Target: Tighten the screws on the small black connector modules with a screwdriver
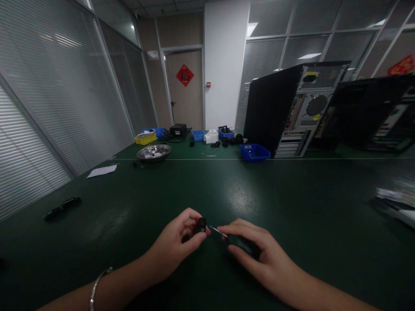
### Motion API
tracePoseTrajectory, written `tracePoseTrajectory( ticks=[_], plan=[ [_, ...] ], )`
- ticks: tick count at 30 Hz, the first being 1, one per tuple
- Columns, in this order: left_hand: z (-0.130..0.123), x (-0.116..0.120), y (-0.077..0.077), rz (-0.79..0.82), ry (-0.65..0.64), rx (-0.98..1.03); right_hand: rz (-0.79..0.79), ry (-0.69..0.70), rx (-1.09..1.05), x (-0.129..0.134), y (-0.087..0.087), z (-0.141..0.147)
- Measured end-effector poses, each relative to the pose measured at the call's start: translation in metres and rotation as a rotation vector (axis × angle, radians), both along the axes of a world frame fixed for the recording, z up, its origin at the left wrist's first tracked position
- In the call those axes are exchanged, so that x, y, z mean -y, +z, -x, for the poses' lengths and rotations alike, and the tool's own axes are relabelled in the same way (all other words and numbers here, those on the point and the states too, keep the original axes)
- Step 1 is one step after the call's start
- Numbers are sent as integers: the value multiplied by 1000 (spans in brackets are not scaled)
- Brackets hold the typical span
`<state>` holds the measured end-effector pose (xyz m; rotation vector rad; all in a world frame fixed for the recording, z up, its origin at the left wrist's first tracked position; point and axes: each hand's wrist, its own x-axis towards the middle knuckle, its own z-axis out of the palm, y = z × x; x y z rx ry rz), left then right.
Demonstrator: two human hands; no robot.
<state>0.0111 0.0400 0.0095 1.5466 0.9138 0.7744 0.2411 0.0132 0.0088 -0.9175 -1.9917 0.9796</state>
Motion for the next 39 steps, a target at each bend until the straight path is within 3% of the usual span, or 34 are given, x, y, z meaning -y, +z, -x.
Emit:
tracePoseTrajectory(
  ticks=[16,24,39],
  plan=[
    [3,5,1,-284,-2,-271,-54,36,25,1,1,3],
    [1,4,3,-25,-24,-66,-70,66,-11,1,2,1],
    [-1,3,2,124,-64,79,-48,127,-22,0,2,0]
  ],
)
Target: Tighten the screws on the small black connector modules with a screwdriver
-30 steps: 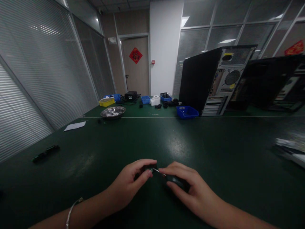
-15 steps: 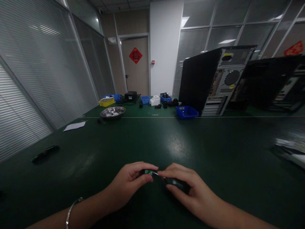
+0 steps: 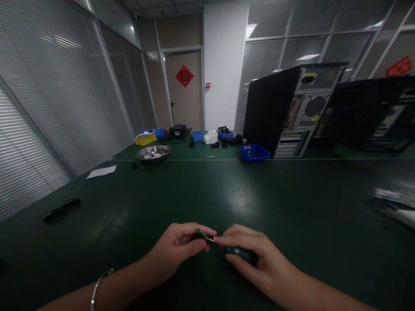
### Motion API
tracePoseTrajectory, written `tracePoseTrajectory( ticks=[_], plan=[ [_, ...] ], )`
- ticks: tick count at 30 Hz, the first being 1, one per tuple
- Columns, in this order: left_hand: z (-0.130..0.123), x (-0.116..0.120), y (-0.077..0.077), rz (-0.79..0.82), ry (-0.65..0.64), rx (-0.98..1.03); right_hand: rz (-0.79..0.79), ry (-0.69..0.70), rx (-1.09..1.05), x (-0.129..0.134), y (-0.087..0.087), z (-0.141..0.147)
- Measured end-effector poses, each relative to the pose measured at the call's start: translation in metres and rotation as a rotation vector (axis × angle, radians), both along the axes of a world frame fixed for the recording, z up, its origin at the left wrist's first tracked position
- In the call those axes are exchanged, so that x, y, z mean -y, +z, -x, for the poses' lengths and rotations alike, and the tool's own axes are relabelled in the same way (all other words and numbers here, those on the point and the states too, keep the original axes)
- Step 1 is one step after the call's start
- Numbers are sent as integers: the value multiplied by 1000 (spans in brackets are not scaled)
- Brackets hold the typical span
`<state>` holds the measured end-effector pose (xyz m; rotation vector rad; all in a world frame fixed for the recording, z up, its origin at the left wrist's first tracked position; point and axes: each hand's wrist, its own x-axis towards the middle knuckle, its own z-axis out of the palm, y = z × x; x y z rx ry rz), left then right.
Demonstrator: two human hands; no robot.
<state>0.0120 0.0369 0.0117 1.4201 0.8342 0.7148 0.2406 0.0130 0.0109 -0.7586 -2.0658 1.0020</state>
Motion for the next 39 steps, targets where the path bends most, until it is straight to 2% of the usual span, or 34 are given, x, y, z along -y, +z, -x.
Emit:
tracePoseTrajectory(
  ticks=[6,12,17,20,24,28,35,39],
  plan=[
    [-2,1,2,35,23,5,14,-24,2,3,1,0],
    [0,-2,3,-10,54,-8,13,-66,2,1,1,2],
    [2,-2,-2,-23,16,-11,-22,-116,30,2,3,1],
    [0,3,-2,-131,-48,-112,-85,-131,31,4,3,1],
    [-4,11,2,-338,-159,-307,-101,-44,60,6,2,3],
    [-7,15,4,-412,-224,-348,-103,-12,66,4,-2,4],
    [-8,16,5,-448,-264,-371,-140,-4,55,6,-3,4],
    [-7,18,5,-345,-201,-339,-186,-96,-18,6,0,5]
  ],
)
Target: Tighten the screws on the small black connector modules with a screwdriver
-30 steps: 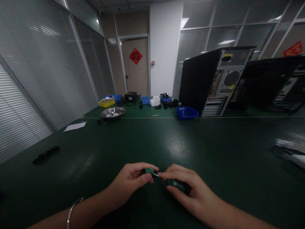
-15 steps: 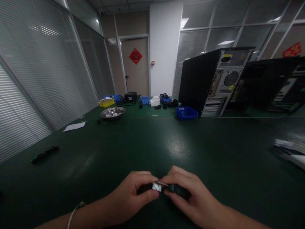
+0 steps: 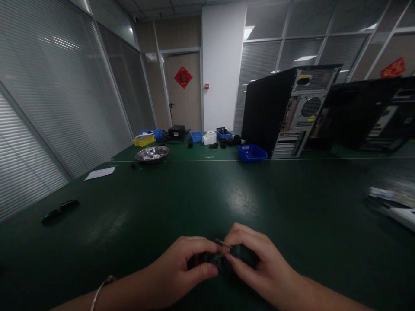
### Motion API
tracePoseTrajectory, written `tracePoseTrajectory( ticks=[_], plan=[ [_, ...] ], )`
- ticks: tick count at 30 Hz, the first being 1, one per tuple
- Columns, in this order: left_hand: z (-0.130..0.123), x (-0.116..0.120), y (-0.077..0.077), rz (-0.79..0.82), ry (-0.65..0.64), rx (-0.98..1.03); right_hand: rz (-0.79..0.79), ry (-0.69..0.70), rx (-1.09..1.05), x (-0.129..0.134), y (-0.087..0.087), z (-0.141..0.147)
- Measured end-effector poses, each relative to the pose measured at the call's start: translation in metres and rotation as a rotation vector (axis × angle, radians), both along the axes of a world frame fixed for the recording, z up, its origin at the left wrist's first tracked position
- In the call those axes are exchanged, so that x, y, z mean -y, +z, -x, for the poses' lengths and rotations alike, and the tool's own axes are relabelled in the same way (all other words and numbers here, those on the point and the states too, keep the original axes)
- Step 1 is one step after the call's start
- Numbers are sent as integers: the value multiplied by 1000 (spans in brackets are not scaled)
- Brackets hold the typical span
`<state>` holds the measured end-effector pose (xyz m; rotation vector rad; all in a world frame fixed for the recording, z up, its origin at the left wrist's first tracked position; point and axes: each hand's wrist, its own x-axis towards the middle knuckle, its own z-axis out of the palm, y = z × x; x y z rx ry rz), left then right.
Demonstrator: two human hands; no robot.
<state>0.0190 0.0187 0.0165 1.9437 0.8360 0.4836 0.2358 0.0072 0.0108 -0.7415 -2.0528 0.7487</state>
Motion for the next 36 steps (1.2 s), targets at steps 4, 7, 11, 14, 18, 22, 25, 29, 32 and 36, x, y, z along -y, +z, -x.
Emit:
tracePoseTrajectory(
  ticks=[4,7,11,14,18,22,25,29,32,36],
  plan=[
    [1,-2,-6,192,63,101,15,-71,-103,-1,2,0],
    [1,-6,-12,301,72,195,76,-89,-96,-1,1,0],
    [-1,-9,-15,359,90,288,73,-89,-3,1,1,1],
    [-3,-9,-13,375,94,338,18,-82,61,2,1,2],
    [-2,-9,-11,381,97,358,-16,-63,156,1,-2,3],
    [0,-9,-12,341,95,332,-2,-68,204,0,-4,4],
    [0,-8,-15,374,86,365,0,-74,232,1,-3,3],
    [0,-8,-18,371,75,307,15,-70,267,4,-3,2],
    [1,-7,-17,316,41,235,28,-57,252,5,-2,2],
    [0,-3,-13,229,38,165,28,-10,211,5,-1,3]
  ],
)
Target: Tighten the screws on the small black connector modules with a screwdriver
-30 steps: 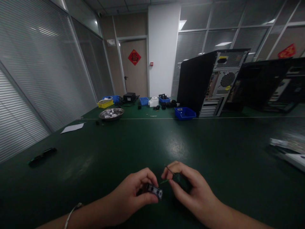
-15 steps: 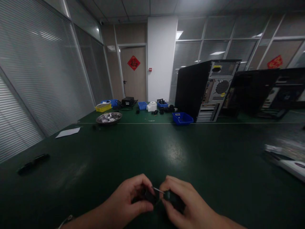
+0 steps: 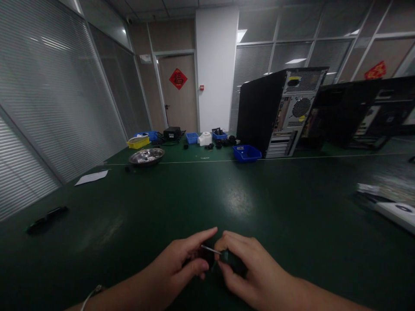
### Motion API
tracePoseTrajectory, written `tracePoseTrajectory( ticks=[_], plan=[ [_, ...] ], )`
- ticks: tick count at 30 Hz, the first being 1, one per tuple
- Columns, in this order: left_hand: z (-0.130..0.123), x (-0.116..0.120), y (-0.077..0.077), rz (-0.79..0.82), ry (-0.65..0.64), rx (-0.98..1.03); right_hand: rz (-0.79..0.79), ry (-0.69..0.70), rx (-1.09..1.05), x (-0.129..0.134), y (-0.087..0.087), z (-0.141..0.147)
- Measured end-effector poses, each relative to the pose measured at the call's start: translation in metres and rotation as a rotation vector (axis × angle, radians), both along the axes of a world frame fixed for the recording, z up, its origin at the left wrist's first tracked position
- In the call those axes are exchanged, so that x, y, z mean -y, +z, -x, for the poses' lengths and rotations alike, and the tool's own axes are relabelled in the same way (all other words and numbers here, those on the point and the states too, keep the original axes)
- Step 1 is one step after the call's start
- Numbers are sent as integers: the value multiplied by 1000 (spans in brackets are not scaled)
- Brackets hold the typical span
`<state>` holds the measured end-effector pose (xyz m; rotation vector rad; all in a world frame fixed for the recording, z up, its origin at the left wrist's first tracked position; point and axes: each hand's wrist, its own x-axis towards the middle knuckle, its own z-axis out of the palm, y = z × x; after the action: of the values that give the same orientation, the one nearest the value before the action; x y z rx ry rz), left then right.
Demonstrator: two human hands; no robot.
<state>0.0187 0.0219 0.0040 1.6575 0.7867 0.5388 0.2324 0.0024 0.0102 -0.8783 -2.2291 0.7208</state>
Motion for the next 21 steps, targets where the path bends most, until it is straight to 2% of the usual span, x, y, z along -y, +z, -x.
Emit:
tracePoseTrajectory(
  ticks=[6,14,21],
  plan=[
    [-2,3,6,-65,-38,-29,30,-26,3,0,-1,0],
    [-6,5,13,-127,16,-133,31,-68,22,1,-5,2],
    [-11,5,8,-93,27,-74,72,-98,-69,3,-6,4]
  ],
)
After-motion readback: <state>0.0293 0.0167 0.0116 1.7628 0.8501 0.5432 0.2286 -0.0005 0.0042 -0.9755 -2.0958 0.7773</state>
